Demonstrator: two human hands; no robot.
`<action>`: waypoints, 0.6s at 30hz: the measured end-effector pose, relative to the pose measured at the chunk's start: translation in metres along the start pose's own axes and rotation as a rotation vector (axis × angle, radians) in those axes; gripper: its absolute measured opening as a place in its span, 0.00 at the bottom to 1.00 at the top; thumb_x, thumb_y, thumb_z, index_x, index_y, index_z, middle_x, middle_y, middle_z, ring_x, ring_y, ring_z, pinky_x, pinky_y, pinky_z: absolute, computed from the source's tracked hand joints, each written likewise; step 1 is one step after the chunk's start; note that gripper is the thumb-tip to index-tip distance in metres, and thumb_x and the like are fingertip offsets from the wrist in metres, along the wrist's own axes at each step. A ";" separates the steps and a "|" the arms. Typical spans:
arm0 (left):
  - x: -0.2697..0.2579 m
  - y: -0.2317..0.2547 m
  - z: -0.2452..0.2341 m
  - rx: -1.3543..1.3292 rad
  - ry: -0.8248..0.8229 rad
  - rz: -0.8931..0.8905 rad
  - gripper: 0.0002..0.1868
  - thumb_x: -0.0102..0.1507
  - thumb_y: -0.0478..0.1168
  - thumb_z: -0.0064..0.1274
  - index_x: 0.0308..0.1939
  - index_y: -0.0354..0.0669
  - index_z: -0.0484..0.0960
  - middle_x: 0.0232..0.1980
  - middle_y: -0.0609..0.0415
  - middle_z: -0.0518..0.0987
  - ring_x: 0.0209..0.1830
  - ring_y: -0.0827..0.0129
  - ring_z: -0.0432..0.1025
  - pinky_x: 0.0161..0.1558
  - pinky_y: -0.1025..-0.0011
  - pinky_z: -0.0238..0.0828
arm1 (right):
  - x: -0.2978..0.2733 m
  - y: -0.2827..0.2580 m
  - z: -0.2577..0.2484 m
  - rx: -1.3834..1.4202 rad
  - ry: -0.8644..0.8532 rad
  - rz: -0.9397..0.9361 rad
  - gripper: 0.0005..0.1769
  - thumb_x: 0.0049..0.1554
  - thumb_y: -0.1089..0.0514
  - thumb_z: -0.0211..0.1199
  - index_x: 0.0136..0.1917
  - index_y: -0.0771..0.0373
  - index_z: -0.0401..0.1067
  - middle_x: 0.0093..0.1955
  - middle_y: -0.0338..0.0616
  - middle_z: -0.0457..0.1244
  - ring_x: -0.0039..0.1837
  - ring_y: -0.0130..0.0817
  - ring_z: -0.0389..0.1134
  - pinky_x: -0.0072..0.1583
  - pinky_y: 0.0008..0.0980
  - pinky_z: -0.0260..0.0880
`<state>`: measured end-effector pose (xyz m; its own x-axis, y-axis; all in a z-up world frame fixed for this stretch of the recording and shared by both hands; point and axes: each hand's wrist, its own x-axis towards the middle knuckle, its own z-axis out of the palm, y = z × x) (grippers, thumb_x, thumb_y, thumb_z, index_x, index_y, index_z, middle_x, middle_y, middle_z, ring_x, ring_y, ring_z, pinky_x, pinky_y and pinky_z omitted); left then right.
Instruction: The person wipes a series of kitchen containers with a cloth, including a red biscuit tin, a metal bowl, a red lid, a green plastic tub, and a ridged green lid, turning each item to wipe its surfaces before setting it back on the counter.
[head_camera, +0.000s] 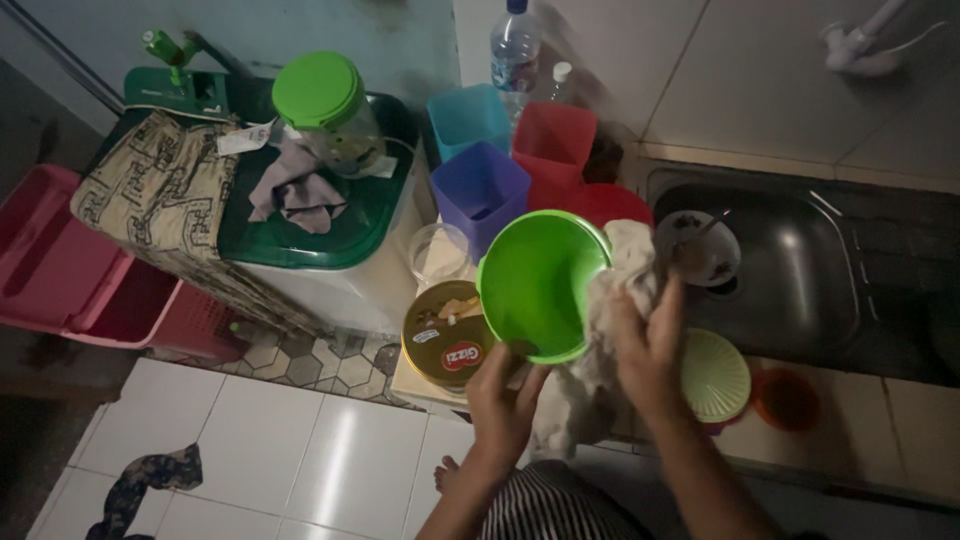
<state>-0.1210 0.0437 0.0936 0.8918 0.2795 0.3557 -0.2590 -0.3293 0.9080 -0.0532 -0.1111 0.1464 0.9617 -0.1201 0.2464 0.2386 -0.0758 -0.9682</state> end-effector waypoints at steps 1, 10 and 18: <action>-0.001 -0.003 -0.002 -0.007 -0.016 0.062 0.14 0.59 0.32 0.66 0.46 0.33 0.80 0.43 0.45 0.84 0.42 0.60 0.83 0.44 0.67 0.79 | 0.003 -0.008 -0.005 -0.012 -0.013 0.088 0.23 0.64 0.57 0.52 0.71 0.62 0.58 0.55 0.45 0.67 0.49 0.29 0.71 0.46 0.30 0.76; -0.007 -0.016 -0.044 0.108 -0.391 0.385 0.15 0.57 0.32 0.66 0.46 0.39 0.81 0.58 0.42 0.80 0.51 0.48 0.79 0.47 0.60 0.79 | 0.036 -0.010 -0.062 0.066 -0.343 0.304 0.15 0.62 0.57 0.58 0.60 0.66 0.69 0.48 0.47 0.69 0.44 0.29 0.72 0.44 0.29 0.77; -0.006 -0.004 -0.063 0.278 -0.724 0.522 0.11 0.61 0.36 0.58 0.47 0.47 0.82 0.69 0.28 0.72 0.45 0.46 0.81 0.39 0.59 0.81 | 0.049 0.026 -0.079 0.105 -0.768 0.438 0.18 0.58 0.60 0.60 0.60 0.66 0.68 0.47 0.47 0.69 0.44 0.30 0.72 0.44 0.28 0.77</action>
<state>-0.1489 0.0997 0.1014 0.7256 -0.5642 0.3939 -0.6774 -0.4850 0.5531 -0.0110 -0.1974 0.1367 0.7858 0.5824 -0.2083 -0.1972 -0.0832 -0.9768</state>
